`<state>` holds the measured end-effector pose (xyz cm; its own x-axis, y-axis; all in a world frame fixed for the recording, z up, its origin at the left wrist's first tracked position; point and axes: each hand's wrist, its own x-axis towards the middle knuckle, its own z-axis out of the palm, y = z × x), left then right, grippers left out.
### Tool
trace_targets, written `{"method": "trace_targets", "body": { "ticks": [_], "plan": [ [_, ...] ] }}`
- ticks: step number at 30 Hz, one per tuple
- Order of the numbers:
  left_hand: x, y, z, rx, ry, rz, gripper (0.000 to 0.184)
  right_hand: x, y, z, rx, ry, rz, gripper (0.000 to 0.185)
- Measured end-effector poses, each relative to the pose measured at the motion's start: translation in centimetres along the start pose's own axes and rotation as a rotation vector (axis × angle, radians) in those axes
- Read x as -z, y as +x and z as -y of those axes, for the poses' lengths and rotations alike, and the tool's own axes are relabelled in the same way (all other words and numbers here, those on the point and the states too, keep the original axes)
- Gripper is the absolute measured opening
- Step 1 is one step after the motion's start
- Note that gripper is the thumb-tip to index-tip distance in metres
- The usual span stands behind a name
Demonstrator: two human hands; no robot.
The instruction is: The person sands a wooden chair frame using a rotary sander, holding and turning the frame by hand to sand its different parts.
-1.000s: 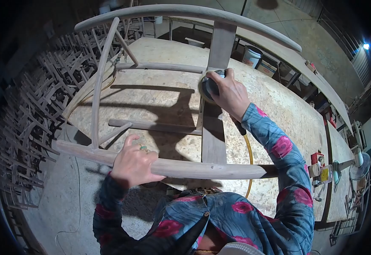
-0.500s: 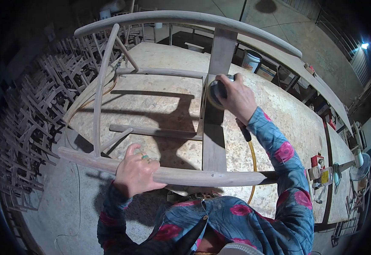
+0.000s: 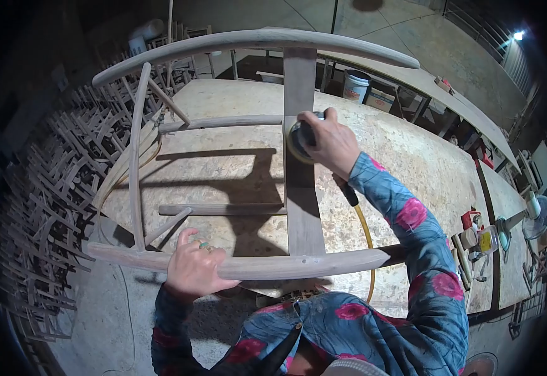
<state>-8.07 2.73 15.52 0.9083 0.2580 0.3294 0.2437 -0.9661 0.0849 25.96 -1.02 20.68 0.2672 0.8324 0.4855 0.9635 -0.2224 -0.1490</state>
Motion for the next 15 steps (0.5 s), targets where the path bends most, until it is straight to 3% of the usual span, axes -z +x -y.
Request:
{"method": "trace_targets", "body": {
  "ticks": [6,12,15],
  "plan": [
    [-0.2,0.0,0.2,-0.003,-0.032,-0.009,0.039,0.9,-1.1,-1.1,0.008,-0.028,0.031,0.045],
    [0.5,0.6,0.2,0.011,-0.028,-0.018,0.038,1.3,-4.5,1.0,0.063,-0.070,0.224,0.044],
    [0.5,0.6,0.2,0.008,-0.032,0.024,0.038,1.2,-3.4,-1.0,0.028,-0.086,0.113,0.041]
  ]
}}
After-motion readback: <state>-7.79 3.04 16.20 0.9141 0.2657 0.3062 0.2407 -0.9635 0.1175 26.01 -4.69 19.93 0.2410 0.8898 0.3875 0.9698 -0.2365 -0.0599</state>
